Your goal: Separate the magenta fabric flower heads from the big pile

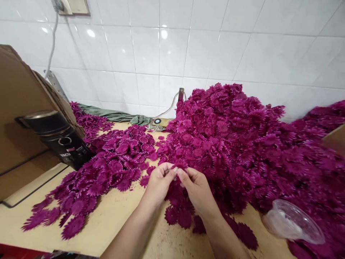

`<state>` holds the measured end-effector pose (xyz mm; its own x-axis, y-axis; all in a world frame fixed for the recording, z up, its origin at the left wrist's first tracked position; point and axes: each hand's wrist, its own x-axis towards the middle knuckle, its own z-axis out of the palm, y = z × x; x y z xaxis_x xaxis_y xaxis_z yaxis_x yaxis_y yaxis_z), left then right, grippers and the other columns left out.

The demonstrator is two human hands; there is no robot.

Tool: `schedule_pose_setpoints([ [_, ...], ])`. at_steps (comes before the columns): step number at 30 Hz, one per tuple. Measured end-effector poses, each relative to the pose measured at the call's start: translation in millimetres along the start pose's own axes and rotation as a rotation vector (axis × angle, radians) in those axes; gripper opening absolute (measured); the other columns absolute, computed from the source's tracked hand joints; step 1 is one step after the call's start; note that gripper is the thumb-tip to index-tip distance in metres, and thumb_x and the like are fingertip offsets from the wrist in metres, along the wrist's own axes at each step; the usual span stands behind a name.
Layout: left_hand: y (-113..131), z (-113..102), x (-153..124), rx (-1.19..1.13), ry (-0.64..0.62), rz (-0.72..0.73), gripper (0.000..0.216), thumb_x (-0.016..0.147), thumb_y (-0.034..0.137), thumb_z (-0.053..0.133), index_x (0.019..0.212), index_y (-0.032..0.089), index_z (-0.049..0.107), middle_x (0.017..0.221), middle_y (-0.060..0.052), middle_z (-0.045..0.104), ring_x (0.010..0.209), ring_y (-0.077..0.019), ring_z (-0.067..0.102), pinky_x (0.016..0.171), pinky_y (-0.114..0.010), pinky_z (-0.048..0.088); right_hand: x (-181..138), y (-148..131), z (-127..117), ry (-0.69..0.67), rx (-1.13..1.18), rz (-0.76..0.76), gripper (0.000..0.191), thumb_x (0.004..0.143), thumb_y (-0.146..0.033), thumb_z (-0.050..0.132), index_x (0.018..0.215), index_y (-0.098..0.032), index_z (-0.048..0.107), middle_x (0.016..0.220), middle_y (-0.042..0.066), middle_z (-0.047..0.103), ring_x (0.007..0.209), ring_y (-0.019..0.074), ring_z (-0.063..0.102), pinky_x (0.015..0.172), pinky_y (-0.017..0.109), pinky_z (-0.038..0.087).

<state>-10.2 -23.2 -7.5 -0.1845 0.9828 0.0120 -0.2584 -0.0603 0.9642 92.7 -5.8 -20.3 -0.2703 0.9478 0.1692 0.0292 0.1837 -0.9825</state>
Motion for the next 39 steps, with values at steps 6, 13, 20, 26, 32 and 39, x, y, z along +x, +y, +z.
schedule_pose_setpoints([
  [6,12,-22,24,-0.155,0.351,-0.065,0.011,0.067,0.020,0.061,0.062,0.016,0.053,0.054,0.004,0.057,0.049,-0.0084,0.053,0.050,-0.019,0.038,-23,-11,-3,0.017,-0.140,-0.002,0.037,0.075,-0.036,0.047,0.050,-0.020,0.025,0.050,-0.006,0.024,0.047,0.0070,0.025,0.044,0.022,0.022],
  [13,16,-24,22,-0.155,0.142,0.056,0.033,0.050,0.021,0.074,0.078,0.017,0.056,0.055,0.008,0.055,0.052,-0.0069,0.054,0.053,-0.018,0.038,-11,-10,-32,0.108,-0.227,-0.059,0.016,0.070,-0.032,0.055,0.078,-0.019,0.050,0.074,0.001,0.052,0.068,0.0148,0.051,0.063,0.028,0.044],
  [20,7,-13,12,0.073,-0.026,0.014,0.027,0.059,0.034,0.068,0.051,0.014,0.052,0.048,0.006,0.049,0.048,-0.0056,0.041,0.052,-0.018,0.033,1,-17,-28,0.107,-0.306,-0.158,0.031,0.071,-0.031,0.056,0.099,-0.018,0.053,0.105,0.010,0.054,0.097,0.0207,0.052,0.084,0.037,0.044],
  [26,1,-9,15,0.214,-0.101,0.043,0.037,0.065,0.048,0.058,0.049,0.017,0.044,0.047,0.006,0.041,0.047,-0.0071,0.033,0.050,-0.021,0.028,9,-14,-11,-0.113,0.040,-0.020,0.017,0.074,-0.032,0.053,0.079,-0.016,0.054,0.073,0.002,0.062,0.070,0.0131,0.058,0.070,0.028,0.048],
  [32,-4,-8,17,0.381,-0.127,0.056,0.037,0.068,0.050,0.049,0.051,0.021,0.036,0.048,0.008,0.031,0.045,-0.0080,0.027,0.046,-0.022,0.024,12,-13,-12,-0.070,0.096,0.019,0.019,0.069,-0.034,0.057,0.068,-0.015,0.056,0.064,-0.001,0.059,0.061,0.0110,0.053,0.062,0.024,0.044],
  [39,-3,-8,11,0.632,0.059,0.274,0.015,0.073,0.031,0.050,0.065,0.019,0.047,0.059,0.004,0.045,0.058,-0.0120,0.044,0.056,-0.024,0.035,15,-7,-17,0.061,-0.007,-0.015,0.020,0.069,-0.036,0.056,0.067,-0.016,0.054,0.060,-0.002,0.052,0.057,0.0111,0.047,0.057,0.024,0.039],
])
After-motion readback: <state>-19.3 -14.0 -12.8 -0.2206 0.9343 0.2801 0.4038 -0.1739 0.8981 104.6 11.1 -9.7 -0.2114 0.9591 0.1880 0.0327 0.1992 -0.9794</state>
